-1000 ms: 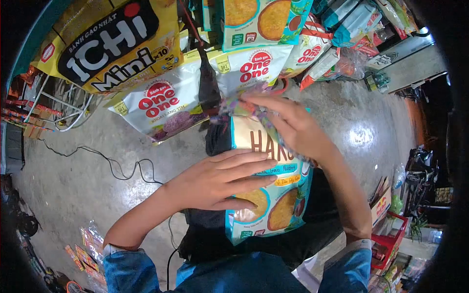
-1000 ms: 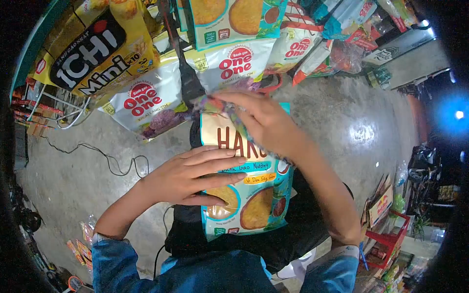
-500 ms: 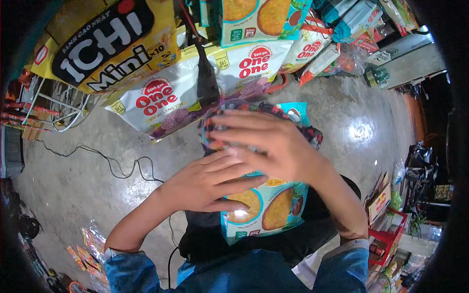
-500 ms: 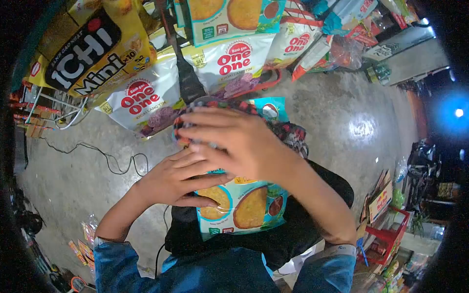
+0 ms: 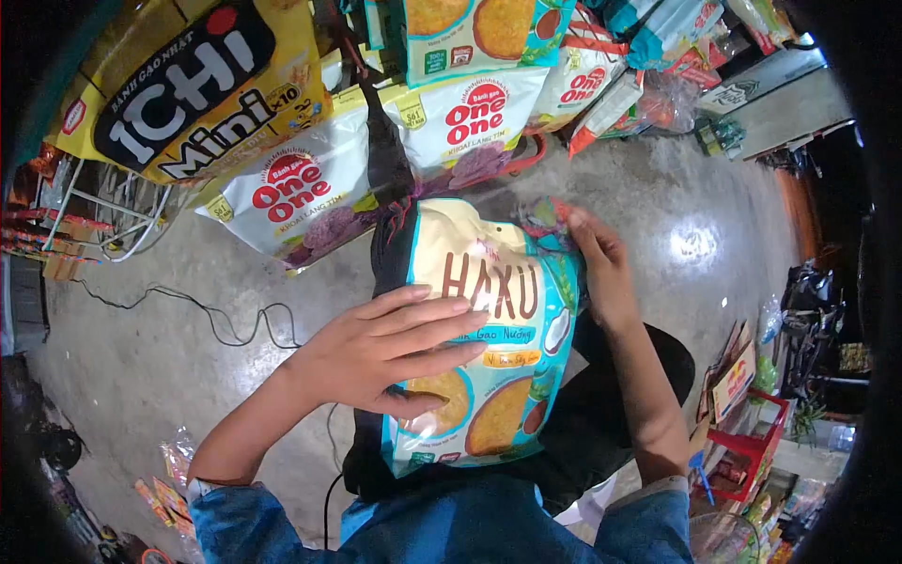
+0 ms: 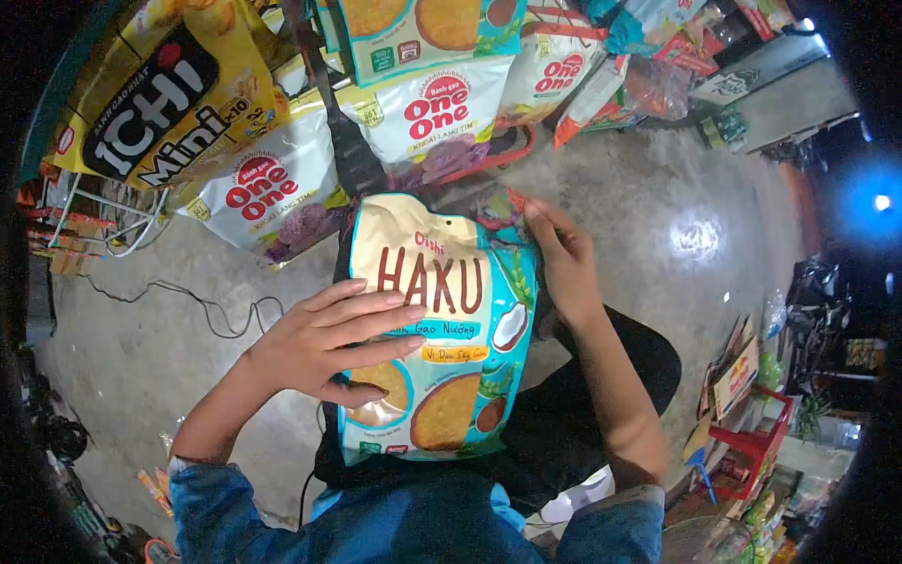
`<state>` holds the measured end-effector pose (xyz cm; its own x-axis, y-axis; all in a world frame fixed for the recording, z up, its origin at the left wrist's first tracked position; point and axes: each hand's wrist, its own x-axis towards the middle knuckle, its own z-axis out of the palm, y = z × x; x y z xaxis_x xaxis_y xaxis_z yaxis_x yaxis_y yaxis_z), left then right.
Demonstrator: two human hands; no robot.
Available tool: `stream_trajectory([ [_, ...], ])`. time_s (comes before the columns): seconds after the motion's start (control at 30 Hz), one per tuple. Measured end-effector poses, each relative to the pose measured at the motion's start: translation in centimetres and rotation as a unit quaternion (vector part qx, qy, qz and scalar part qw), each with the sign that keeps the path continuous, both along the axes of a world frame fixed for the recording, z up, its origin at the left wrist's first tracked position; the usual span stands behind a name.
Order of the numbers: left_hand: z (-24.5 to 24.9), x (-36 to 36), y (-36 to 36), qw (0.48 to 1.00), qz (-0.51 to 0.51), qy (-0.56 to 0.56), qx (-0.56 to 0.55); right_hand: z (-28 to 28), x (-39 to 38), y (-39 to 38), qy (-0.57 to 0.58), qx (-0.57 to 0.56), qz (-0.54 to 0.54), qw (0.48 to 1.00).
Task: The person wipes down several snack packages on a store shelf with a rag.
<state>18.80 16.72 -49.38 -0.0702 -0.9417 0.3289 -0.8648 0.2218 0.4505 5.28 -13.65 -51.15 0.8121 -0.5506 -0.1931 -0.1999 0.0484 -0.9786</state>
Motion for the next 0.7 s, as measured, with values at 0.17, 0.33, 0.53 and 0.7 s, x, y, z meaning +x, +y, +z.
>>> stream_trajectory([
  [0.17,0.5,-0.7,1.1,0.998,0.037,-0.038,0.028,-1.5,1.0,0.9,-0.025,0.228,-0.057,0.972],
  [0.33,1.2,-1.4,1.8,0.993,0.116,0.01,0.027,2.2,4.8,3.1,-0.04,0.237,-0.092,0.966],
  [0.53,3.1,-3.7,-0.5,0.988,0.136,-0.063,0.042,7.3,9.3,4.4,-0.17,-0.262,-0.007,0.95],
  [0.7,1.0,-2.8,-0.6,0.992,0.12,0.018,0.025,11.6,8.4,9.0,-0.225,-0.493,0.235,0.807],
])
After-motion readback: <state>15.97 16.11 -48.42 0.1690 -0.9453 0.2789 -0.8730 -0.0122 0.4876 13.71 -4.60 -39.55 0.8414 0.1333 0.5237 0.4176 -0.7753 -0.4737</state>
